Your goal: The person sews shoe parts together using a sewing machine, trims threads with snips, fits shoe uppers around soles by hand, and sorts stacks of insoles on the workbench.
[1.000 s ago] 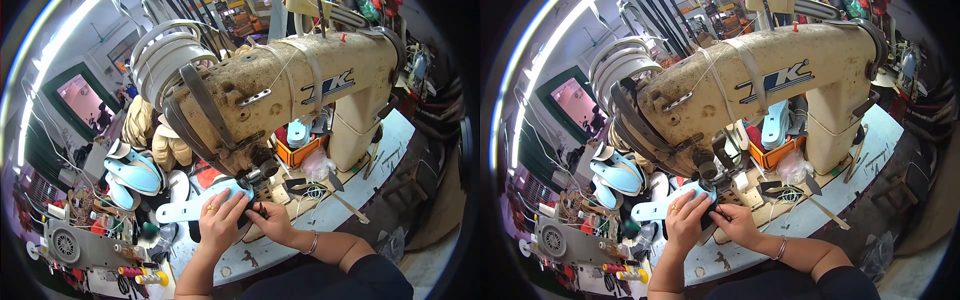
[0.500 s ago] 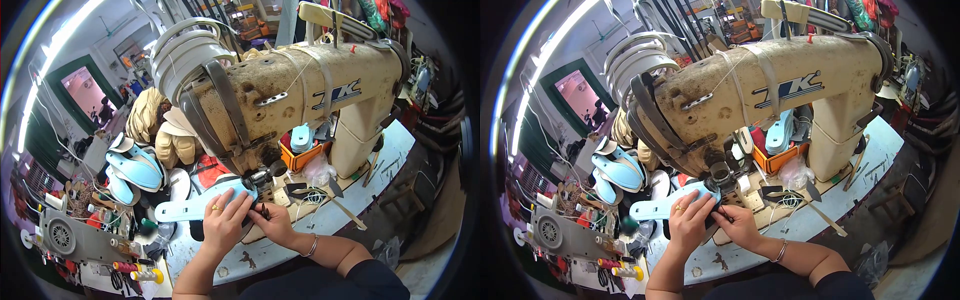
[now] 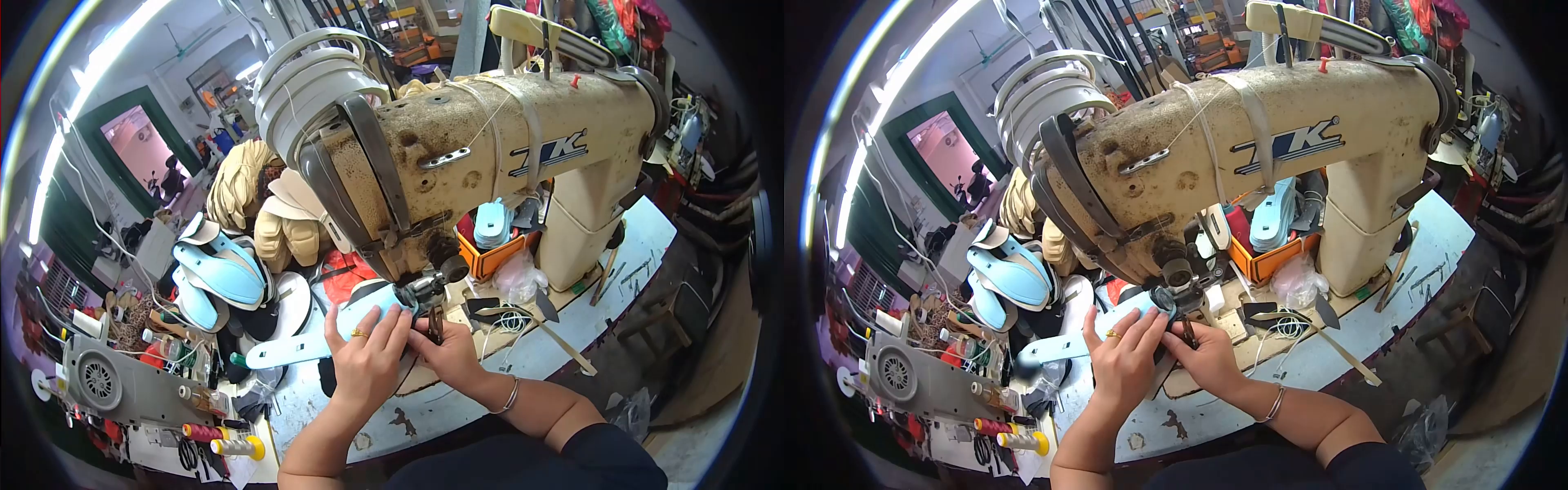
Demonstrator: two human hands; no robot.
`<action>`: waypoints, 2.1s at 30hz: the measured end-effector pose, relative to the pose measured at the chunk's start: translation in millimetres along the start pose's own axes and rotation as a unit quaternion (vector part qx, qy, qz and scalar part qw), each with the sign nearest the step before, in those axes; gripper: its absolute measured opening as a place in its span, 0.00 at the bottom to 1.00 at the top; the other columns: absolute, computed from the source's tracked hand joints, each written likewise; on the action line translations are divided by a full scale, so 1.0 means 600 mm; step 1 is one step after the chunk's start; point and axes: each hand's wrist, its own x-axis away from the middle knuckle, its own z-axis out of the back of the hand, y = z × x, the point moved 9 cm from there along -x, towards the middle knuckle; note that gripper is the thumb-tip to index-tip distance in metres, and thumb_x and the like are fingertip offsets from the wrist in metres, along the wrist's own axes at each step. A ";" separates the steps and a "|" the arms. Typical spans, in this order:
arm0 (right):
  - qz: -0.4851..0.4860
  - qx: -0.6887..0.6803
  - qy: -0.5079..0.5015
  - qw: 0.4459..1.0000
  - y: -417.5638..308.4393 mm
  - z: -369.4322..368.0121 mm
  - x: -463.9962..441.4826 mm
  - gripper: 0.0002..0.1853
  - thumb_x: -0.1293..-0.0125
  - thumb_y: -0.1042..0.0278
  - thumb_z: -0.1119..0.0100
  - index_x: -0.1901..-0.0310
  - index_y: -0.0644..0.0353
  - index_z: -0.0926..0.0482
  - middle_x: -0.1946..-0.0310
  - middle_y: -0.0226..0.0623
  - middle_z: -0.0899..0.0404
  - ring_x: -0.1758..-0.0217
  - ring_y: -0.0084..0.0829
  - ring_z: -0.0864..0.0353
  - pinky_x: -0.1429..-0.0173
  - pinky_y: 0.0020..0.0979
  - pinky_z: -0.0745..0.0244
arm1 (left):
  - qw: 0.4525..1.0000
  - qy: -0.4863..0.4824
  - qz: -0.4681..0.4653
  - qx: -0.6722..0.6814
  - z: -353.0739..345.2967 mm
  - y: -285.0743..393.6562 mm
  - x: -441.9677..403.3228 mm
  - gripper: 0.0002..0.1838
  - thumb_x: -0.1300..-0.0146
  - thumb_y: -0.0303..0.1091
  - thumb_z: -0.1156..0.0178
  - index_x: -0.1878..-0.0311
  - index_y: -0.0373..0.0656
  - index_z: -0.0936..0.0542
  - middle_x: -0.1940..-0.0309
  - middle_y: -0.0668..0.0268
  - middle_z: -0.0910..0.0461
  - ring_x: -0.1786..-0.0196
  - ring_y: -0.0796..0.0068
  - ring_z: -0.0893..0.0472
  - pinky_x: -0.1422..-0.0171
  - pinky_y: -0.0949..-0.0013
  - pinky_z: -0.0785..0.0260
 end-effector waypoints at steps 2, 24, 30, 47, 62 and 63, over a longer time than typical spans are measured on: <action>-0.008 -0.005 0.002 1.000 -0.002 0.001 -0.002 0.07 0.35 0.68 0.42 0.66 0.64 0.21 0.79 0.22 0.25 0.74 0.10 0.32 0.72 0.18 0.35 | 1.000 -0.011 0.003 -0.006 0.004 0.006 -0.005 0.15 0.46 0.31 0.44 0.53 0.46 0.20 0.56 0.69 0.19 0.54 0.69 0.20 0.33 0.38 0.52; 0.038 0.056 0.027 0.997 -0.021 0.021 0.012 0.10 0.40 0.70 0.36 0.60 0.67 0.20 0.73 0.25 0.21 0.73 0.12 0.28 0.68 0.18 0.31 | 0.985 -0.019 0.171 -0.008 0.113 -0.175 0.063 0.20 0.49 0.21 0.40 0.50 0.46 0.21 0.48 0.60 0.23 0.46 0.61 0.24 0.41 0.51 0.35; 0.033 0.121 -0.002 0.992 -0.036 0.022 0.010 0.09 0.40 0.72 0.37 0.58 0.65 0.19 0.75 0.24 0.23 0.73 0.11 0.29 0.69 0.17 0.33 | 0.954 -0.125 -0.088 0.259 0.036 -0.060 0.084 0.21 0.52 0.27 0.38 0.52 0.52 0.17 0.47 0.66 0.21 0.37 0.55 0.29 0.35 0.56 0.35; 0.034 0.121 -0.020 0.992 -0.012 0.025 0.037 0.11 0.46 0.73 0.34 0.62 0.65 0.22 0.63 0.31 0.23 0.63 0.19 0.26 0.57 0.22 0.29 | 0.959 -0.178 -0.105 0.191 -0.010 -0.009 0.074 0.27 0.48 0.25 0.46 0.43 0.56 0.24 0.38 0.69 0.30 0.35 0.54 0.33 0.35 0.54 0.36; -0.053 0.019 -0.066 0.996 -0.020 0.013 0.065 0.08 0.37 0.70 0.39 0.60 0.65 0.20 0.71 0.28 0.21 0.69 0.16 0.24 0.64 0.21 0.27 | 0.953 -0.128 -0.075 0.265 0.029 -0.006 0.050 0.23 0.50 0.32 0.41 0.46 0.52 0.20 0.44 0.70 0.23 0.39 0.48 0.30 0.37 0.54 0.35; -0.051 0.019 -0.065 0.996 -0.014 0.015 0.065 0.08 0.37 0.70 0.39 0.60 0.65 0.20 0.71 0.28 0.21 0.69 0.16 0.24 0.64 0.21 0.27 | 0.954 -0.140 -0.087 0.250 0.029 -0.001 0.049 0.24 0.49 0.32 0.42 0.46 0.52 0.20 0.43 0.71 0.24 0.39 0.48 0.30 0.38 0.54 0.35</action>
